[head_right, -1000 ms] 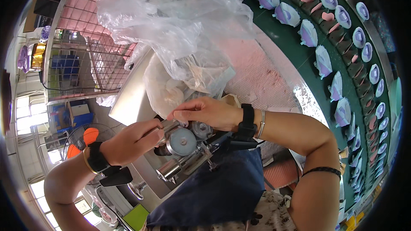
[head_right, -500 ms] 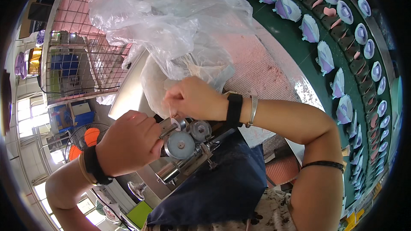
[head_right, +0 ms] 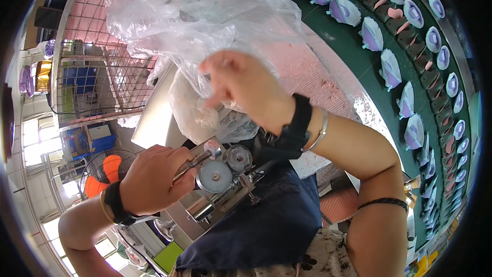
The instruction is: The recorder is adjusting the rollers, tensioners, and internal mechanisms of an industrial shoe component machine.
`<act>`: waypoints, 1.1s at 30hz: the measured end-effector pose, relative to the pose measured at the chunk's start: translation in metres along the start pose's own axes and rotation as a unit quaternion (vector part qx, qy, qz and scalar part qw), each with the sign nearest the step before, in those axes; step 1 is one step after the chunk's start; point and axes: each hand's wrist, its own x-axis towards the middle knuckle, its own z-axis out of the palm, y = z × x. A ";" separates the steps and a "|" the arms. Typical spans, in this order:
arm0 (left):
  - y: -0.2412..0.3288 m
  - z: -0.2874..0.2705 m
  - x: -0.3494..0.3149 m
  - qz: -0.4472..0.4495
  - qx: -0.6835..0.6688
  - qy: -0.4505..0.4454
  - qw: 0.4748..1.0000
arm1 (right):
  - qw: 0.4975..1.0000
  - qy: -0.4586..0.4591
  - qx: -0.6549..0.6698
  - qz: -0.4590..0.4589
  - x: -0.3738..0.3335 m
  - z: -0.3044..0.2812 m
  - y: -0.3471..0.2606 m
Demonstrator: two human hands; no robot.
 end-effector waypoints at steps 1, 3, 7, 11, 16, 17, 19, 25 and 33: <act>0.000 0.001 0.000 0.003 0.000 0.000 1.000 | 1.000 0.003 -0.001 -0.001 0.004 -0.005 -0.008; -0.001 0.003 -0.001 0.004 -0.030 0.013 0.999 | 0.975 0.069 0.062 -0.200 0.010 -0.017 -0.021; -0.003 0.005 -0.002 -0.008 -0.045 0.018 0.999 | 0.985 -0.072 -0.124 0.100 -0.024 -0.013 -0.022; 0.001 -0.004 0.001 -0.069 -0.103 -0.045 0.991 | 0.960 -0.170 -0.101 0.198 -0.029 -0.017 0.017; -0.009 0.005 -0.002 -0.140 -0.233 -0.081 0.959 | 0.955 -0.267 -0.098 0.081 -0.021 -0.012 0.050; -0.009 0.007 -0.004 -0.127 -0.230 -0.064 0.963 | 0.948 -0.287 -0.091 0.104 -0.019 -0.011 0.051; -0.008 0.007 -0.003 -0.113 -0.228 -0.048 0.966 | 0.940 -0.306 -0.083 0.127 -0.012 -0.010 0.055; -0.009 0.012 0.001 0.024 -0.076 0.050 0.996 | 0.925 -0.302 -0.118 0.200 0.005 0.004 0.063; -0.003 0.006 0.002 0.188 0.281 0.067 0.939 | 0.934 -0.253 0.005 0.251 0.023 0.009 0.041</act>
